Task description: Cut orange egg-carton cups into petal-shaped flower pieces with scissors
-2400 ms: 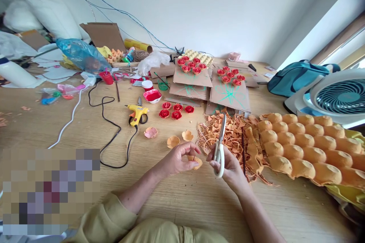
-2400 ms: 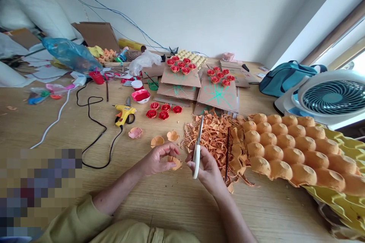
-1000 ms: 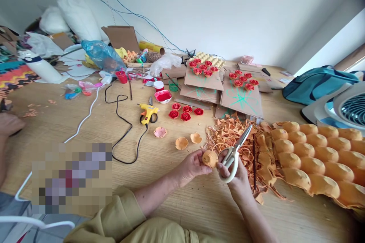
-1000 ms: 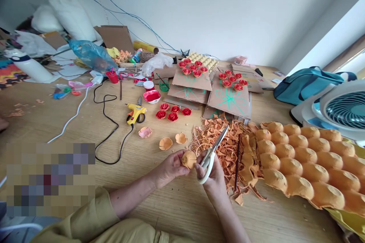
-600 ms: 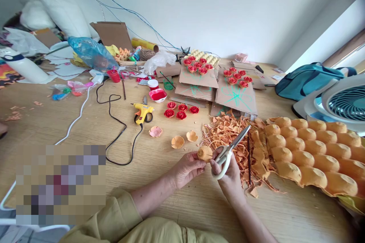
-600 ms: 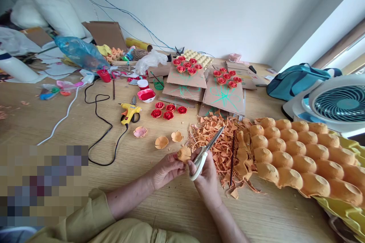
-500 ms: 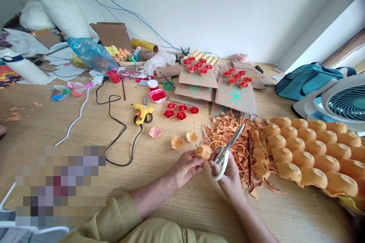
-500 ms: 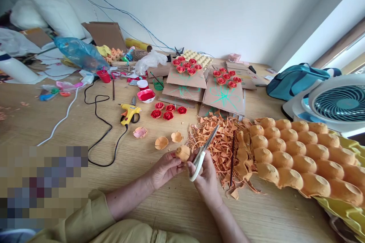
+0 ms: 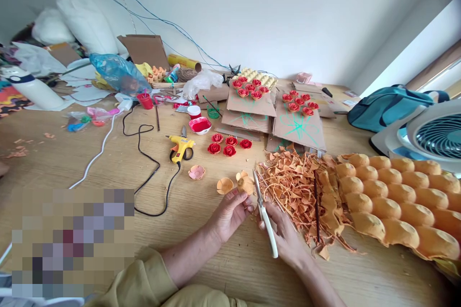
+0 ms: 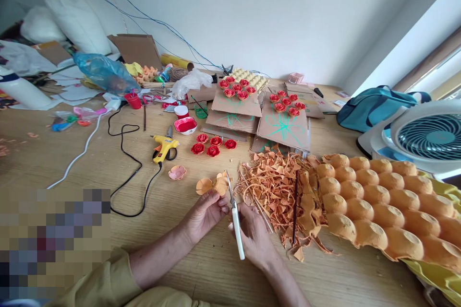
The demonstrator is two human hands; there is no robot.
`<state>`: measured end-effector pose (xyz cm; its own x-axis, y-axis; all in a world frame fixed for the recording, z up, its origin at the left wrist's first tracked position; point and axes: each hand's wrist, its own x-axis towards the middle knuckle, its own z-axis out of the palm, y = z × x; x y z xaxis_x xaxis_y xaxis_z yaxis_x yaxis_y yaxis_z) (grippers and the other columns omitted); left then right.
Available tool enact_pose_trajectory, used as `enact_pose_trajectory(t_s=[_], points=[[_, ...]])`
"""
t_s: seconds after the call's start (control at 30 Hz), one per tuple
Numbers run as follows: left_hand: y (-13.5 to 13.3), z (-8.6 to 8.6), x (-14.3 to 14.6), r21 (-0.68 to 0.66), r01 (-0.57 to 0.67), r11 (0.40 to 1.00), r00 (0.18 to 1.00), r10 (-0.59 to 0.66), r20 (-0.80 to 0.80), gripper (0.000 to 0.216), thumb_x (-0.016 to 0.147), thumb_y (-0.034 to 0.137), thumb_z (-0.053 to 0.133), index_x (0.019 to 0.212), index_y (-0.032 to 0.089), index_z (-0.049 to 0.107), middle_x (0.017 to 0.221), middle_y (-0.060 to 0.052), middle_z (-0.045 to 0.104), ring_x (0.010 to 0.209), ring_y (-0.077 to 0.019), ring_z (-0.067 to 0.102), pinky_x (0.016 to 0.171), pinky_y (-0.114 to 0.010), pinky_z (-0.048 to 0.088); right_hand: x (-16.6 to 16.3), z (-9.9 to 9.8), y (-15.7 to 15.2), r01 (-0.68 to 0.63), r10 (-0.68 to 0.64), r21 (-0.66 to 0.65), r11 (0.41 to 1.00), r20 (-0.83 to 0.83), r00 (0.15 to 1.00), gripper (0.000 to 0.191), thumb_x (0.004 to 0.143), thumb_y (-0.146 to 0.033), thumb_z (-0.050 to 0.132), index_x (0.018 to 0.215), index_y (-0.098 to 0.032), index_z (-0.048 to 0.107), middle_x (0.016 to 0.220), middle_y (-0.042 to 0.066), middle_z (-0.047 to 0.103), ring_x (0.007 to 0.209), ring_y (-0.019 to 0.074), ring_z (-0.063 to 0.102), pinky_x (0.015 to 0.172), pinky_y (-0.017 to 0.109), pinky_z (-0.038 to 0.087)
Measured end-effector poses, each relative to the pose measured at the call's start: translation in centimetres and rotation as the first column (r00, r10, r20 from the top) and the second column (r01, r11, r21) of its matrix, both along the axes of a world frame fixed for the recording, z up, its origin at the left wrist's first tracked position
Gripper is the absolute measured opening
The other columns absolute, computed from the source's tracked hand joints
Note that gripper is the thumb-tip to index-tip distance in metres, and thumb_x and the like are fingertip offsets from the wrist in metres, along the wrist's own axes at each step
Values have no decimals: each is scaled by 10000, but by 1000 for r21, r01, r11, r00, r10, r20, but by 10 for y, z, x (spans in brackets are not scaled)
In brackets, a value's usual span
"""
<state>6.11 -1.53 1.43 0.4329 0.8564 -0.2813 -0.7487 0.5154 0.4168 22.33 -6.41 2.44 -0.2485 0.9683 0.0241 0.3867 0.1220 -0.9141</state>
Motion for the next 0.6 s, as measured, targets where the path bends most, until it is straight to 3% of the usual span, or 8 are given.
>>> enact_pose_trajectory(t_s=[0.6], points=[[1,6,1,216,19,976,981,24,-192,305,717,307,809,696,152,548,679,30,470,652,-92,401,651,-238,349,3,-3,0,-86,83,22,996,115,990,313,943,-502,410,833,-212,458,809,27,516,780,209,452,718,328,391]])
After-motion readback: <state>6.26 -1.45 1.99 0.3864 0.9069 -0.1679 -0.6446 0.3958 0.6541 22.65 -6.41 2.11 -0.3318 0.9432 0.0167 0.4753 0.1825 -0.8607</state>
